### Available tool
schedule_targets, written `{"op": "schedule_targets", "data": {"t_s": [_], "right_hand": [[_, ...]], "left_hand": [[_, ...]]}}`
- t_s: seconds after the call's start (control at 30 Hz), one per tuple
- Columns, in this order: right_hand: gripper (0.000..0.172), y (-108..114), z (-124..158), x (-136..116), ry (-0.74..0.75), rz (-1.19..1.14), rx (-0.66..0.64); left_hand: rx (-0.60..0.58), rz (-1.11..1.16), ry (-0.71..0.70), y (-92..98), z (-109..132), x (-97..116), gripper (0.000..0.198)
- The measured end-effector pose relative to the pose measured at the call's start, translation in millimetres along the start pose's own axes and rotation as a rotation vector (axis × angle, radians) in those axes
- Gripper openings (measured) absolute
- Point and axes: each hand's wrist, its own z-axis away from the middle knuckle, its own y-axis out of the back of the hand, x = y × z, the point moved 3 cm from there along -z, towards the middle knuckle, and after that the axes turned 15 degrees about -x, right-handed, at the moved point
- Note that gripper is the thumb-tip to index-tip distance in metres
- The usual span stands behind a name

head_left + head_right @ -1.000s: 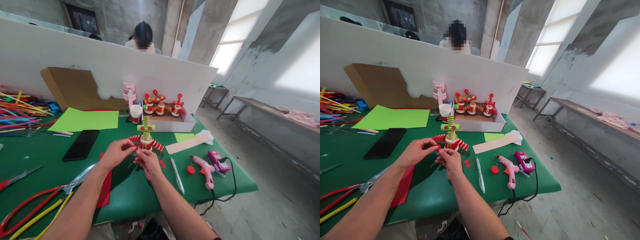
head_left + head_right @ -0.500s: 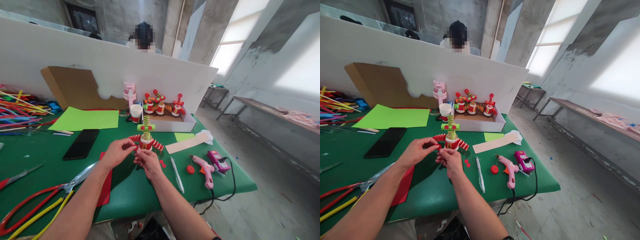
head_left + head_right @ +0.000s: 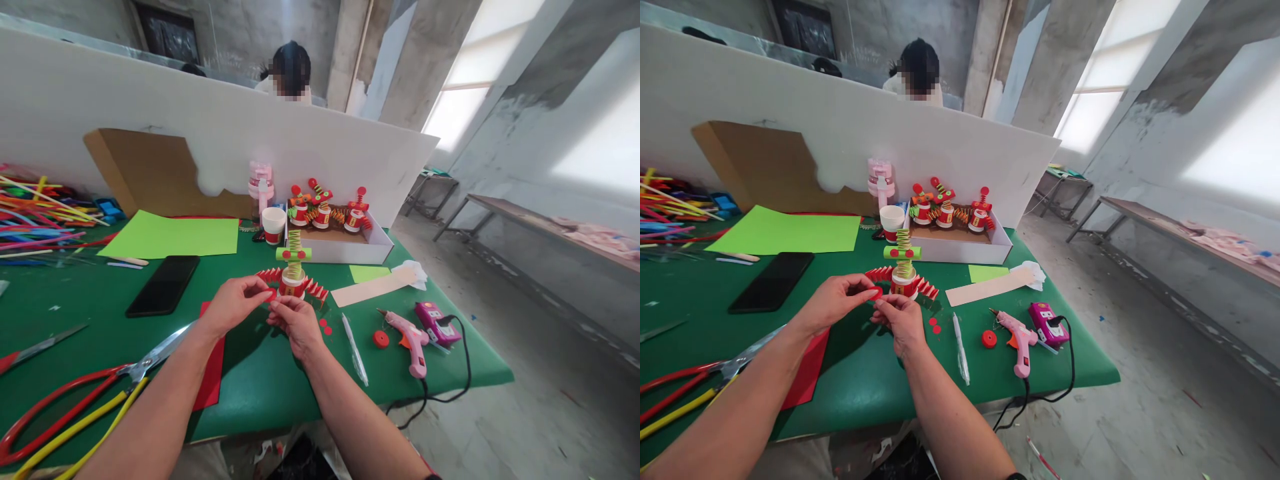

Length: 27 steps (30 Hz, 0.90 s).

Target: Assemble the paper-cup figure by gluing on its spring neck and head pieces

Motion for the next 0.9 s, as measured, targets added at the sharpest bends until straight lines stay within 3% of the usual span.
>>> {"op": "schedule_targets", "data": {"t_s": [0.3,0.53,0.9], "right_hand": [[0.034,-1.1,0.3,-2.6,0.045,0.053,-0.036],[0.034,-0.5,0.8,-1.9,-0.015,0.032,-0.003],[0.03,3.3,-0.7,0.5,-0.047,-0.02,0.022]], "left_hand": [[-0.086,0.223,0.043,-4.4,2.1,2.5,0.045],[0.037,0.028,0.003,-0.3,0.5,1.6,0.036],[-0.013,-0.069,-0.044,-1.9,-0.2,0.4,0.032]]}}
